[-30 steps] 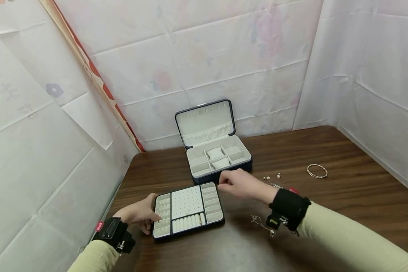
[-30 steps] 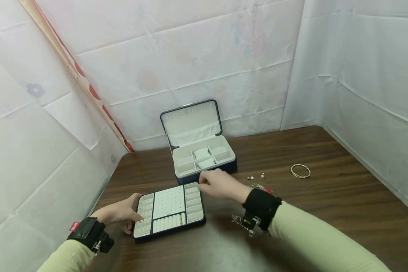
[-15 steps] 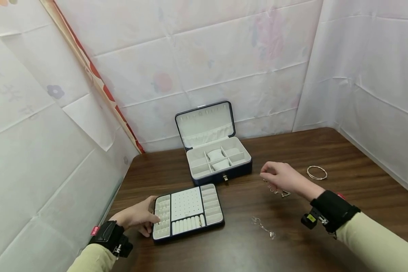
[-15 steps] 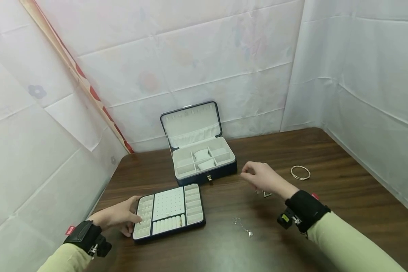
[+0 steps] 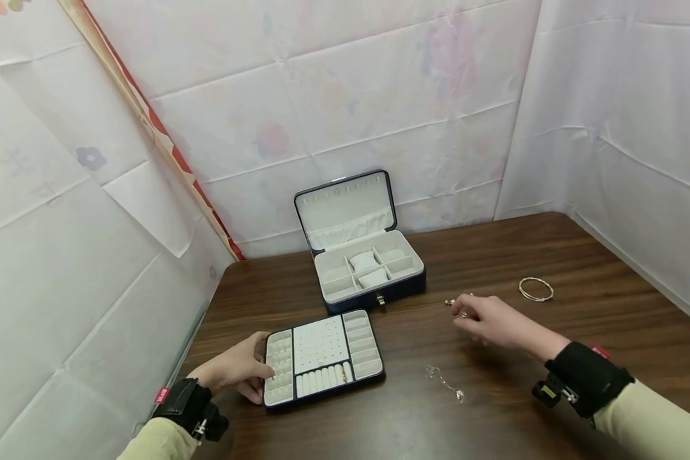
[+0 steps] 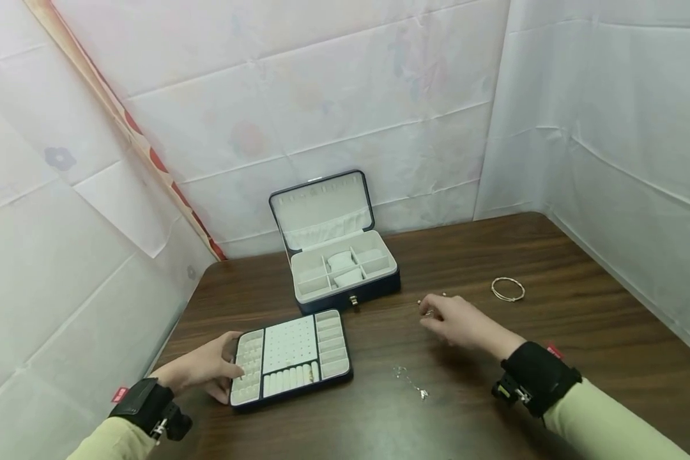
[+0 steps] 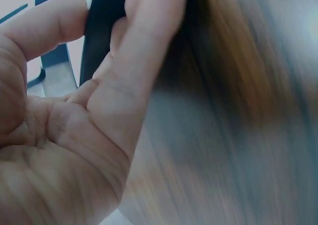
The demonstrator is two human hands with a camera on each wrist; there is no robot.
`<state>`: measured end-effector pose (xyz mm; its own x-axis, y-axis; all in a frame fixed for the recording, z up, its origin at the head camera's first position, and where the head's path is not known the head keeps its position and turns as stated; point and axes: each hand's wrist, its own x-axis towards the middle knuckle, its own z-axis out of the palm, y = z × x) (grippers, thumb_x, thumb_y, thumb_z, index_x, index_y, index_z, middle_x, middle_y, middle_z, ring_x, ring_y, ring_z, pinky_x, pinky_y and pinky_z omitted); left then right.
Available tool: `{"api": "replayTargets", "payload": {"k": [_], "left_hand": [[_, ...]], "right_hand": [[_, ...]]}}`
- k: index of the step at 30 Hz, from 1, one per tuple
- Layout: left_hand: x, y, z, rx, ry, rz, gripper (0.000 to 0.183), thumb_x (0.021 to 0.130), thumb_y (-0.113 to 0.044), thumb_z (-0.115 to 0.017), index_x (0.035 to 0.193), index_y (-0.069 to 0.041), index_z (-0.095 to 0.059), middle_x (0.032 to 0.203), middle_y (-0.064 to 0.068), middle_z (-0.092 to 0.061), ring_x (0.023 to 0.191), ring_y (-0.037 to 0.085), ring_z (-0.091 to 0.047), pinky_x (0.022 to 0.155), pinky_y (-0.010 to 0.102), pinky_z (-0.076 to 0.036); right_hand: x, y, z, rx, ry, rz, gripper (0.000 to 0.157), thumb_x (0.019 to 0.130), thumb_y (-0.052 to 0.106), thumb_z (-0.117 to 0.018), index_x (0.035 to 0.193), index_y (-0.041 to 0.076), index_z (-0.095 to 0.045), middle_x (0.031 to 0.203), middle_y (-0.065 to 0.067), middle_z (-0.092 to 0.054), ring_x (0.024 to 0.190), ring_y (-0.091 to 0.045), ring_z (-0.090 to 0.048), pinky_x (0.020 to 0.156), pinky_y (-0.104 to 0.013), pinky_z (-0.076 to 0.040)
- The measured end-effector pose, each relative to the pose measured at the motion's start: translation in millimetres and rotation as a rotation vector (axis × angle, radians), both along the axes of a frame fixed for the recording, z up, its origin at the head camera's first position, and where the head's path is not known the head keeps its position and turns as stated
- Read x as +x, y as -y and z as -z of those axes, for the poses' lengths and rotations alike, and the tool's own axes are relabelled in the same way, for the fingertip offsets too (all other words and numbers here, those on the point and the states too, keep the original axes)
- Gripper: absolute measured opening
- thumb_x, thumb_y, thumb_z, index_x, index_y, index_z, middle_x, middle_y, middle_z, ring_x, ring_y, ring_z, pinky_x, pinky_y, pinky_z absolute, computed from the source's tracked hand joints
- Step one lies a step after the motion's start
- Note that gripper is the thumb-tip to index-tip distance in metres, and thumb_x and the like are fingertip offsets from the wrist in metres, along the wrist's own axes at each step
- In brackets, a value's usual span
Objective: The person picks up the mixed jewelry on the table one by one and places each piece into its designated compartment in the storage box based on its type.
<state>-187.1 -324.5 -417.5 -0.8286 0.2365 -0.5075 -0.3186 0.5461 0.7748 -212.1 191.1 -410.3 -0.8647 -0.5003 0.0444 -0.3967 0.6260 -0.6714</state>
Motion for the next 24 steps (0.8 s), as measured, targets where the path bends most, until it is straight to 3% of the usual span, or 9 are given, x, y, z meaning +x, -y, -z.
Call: {"api": "replayTargets", "payload": {"k": [6, 11, 18, 24], "left_hand": [[-4.7, -25.4, -2.2, 0.051, -0.018, 0.031, 0.103, 0.086, -0.006, -0.073, 0.162, -0.007, -0.002, 0.087, 0.023, -0.064, 0.058, 0.028, -0.068, 0.060, 0.048, -0.062], [-8.4, -45.1, -1.2, 0.067, -0.033, 0.017, 0.103, 0.086, -0.006, -0.073, 0.161, -0.007, -0.003, 0.087, 0.024, -0.064, 0.058, 0.029, -0.069, 0.060, 0.049, -0.062], [-5.7, -51.0, -2.9, 0.067, -0.031, -0.008, 0.101, 0.086, -0.002, -0.070, 0.162, -0.008, -0.004, 0.086, 0.022, -0.063, 0.061, 0.029, -0.068, 0.060, 0.049, -0.062], [-5.1, -54.6, -6.2, 0.061, -0.027, -0.013, 0.101, 0.086, -0.002, -0.070, 0.162, -0.007, -0.004, 0.087, 0.022, -0.064, 0.061, 0.027, -0.067, 0.060, 0.048, -0.062]], "right_hand": [[17.8, 13.2, 6.2, 0.094, -0.143, -0.094, 0.020, 0.098, 0.020, -0.070, 0.112, 0.008, -0.064, 0.074, 0.015, -0.055, 0.063, 0.002, -0.048, 0.059, -0.024, -0.043], [23.7, 10.7, 5.1, 0.122, -0.150, -0.058, 0.018, 0.097, 0.018, -0.071, 0.112, 0.009, -0.065, 0.075, 0.014, -0.055, 0.064, 0.001, -0.048, 0.060, -0.024, -0.043], [5.2, -5.7, 4.0, 0.143, -0.183, 0.083, 0.019, 0.097, 0.010, -0.069, 0.115, 0.005, -0.067, 0.078, 0.008, -0.063, 0.066, -0.003, -0.052, 0.059, -0.026, -0.044], [-17.1, -12.6, 10.3, 0.159, -0.246, 0.099, 0.022, 0.094, 0.005, -0.069, 0.115, 0.000, -0.067, 0.078, 0.008, -0.063, 0.067, -0.004, -0.053, 0.060, -0.028, -0.045]]}}
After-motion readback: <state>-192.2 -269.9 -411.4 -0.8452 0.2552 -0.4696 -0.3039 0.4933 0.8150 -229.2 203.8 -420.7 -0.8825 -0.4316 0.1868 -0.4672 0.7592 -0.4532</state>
